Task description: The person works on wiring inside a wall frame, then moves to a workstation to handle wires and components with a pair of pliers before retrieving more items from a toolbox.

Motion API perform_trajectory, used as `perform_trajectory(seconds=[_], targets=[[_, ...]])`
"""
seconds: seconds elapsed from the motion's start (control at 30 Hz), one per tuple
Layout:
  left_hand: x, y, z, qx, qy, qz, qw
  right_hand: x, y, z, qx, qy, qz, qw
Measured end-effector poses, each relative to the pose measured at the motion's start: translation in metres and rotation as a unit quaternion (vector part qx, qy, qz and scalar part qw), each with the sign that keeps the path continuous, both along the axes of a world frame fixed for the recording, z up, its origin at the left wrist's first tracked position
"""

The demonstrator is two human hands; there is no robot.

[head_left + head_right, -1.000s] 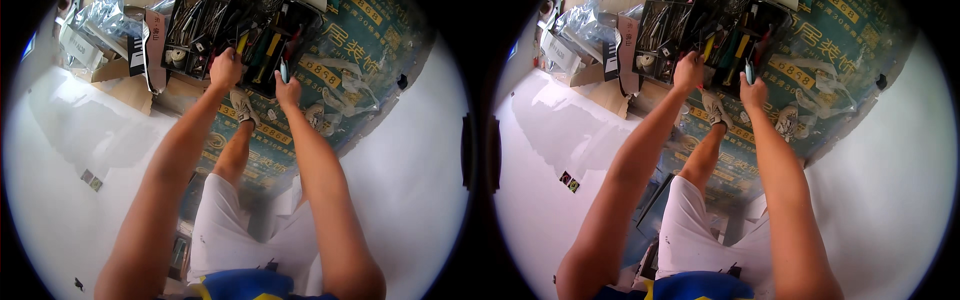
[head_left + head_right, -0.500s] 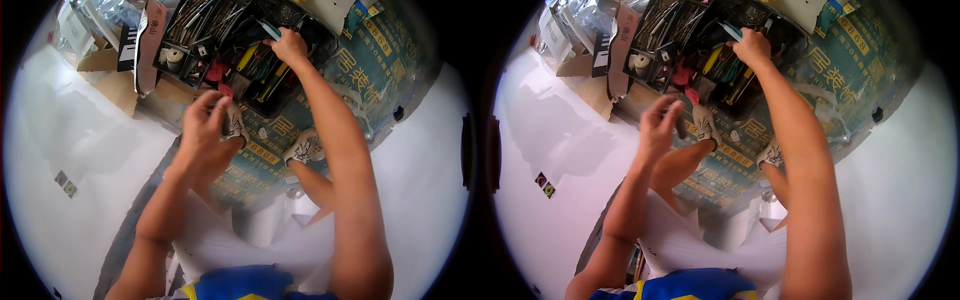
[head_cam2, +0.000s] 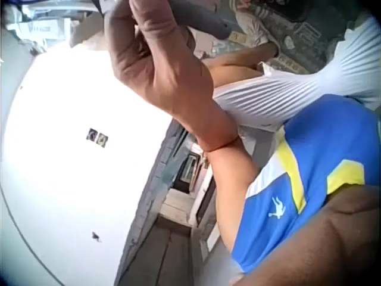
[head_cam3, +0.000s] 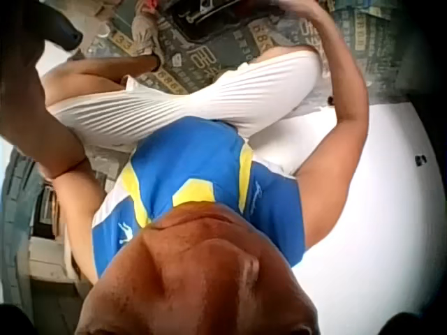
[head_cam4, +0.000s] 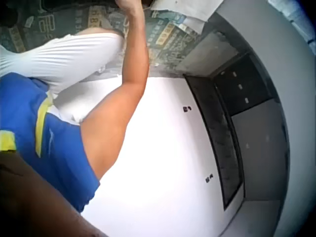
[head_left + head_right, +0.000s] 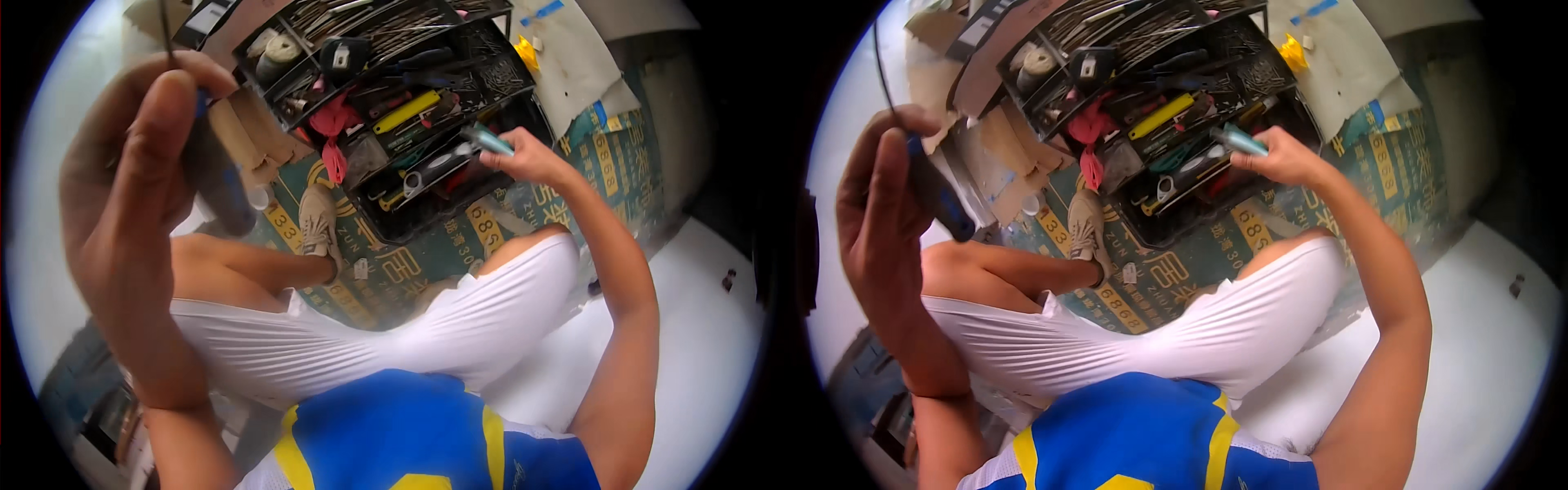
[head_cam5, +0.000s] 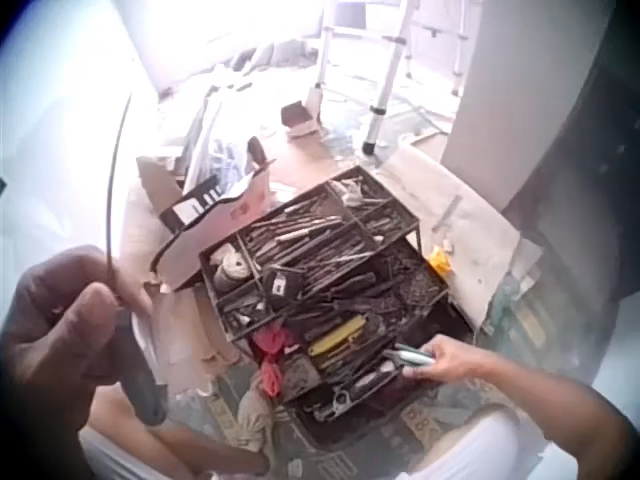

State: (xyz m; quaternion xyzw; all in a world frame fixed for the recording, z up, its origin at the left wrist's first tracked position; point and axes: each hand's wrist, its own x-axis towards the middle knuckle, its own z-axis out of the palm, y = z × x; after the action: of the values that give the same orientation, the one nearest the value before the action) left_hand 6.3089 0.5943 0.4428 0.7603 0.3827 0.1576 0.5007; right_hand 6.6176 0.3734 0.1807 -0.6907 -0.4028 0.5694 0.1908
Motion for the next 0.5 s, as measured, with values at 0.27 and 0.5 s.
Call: perform_trajectory(seconds=[0.27, 0.5], targets=[[-0.044, -0.022, 0.022, -0.012, 0.103, 0.002, 0.995, -0.017, 0.042, 0.019, 0.304, -0.227, -0.083, 0.922], [-0.074, -0.05, -0.004, 0.007, 0.088, 0.007, 0.996, -0.007, 0.088, -0.013, 0.271, -0.395, 0.002, 0.878]])
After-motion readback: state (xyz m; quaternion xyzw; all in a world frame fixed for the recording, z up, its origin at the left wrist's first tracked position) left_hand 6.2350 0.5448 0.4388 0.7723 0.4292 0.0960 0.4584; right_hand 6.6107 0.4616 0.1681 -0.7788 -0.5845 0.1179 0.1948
